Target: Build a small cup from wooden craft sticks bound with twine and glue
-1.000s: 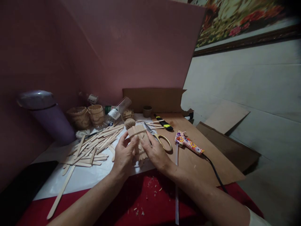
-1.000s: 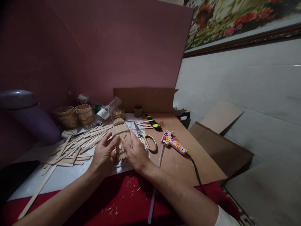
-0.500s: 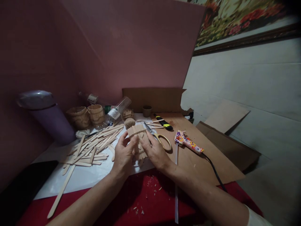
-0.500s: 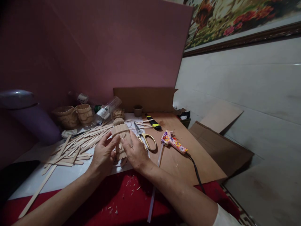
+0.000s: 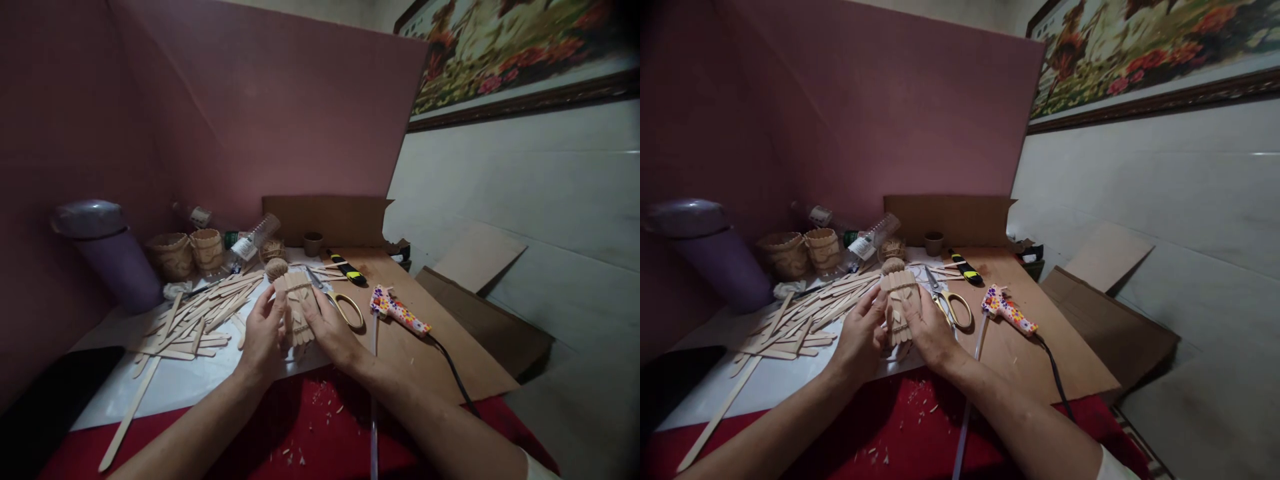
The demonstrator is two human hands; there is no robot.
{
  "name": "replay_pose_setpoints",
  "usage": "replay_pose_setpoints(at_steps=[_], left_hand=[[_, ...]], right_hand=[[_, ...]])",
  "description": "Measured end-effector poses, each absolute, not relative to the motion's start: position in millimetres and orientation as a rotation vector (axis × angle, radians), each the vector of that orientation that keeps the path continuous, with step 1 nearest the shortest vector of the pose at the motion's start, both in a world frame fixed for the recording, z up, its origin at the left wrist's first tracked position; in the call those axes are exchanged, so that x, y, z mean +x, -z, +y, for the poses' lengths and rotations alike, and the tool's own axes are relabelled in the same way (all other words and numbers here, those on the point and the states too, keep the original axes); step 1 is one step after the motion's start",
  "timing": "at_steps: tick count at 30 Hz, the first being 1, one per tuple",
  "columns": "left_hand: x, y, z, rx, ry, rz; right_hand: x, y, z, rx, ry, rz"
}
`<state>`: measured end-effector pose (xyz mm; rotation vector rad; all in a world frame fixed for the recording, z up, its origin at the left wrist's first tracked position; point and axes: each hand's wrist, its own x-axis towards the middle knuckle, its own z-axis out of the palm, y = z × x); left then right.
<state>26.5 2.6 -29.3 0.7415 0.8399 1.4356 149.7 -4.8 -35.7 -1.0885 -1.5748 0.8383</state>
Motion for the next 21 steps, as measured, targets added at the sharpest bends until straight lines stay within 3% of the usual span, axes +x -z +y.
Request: replay_pose_setpoints(at_steps=[21], left_hand=[[17, 20, -2, 0.685, -1.27, 0.779]], right_hand=[[153, 33, -3, -0.957, -1.208, -1.432]])
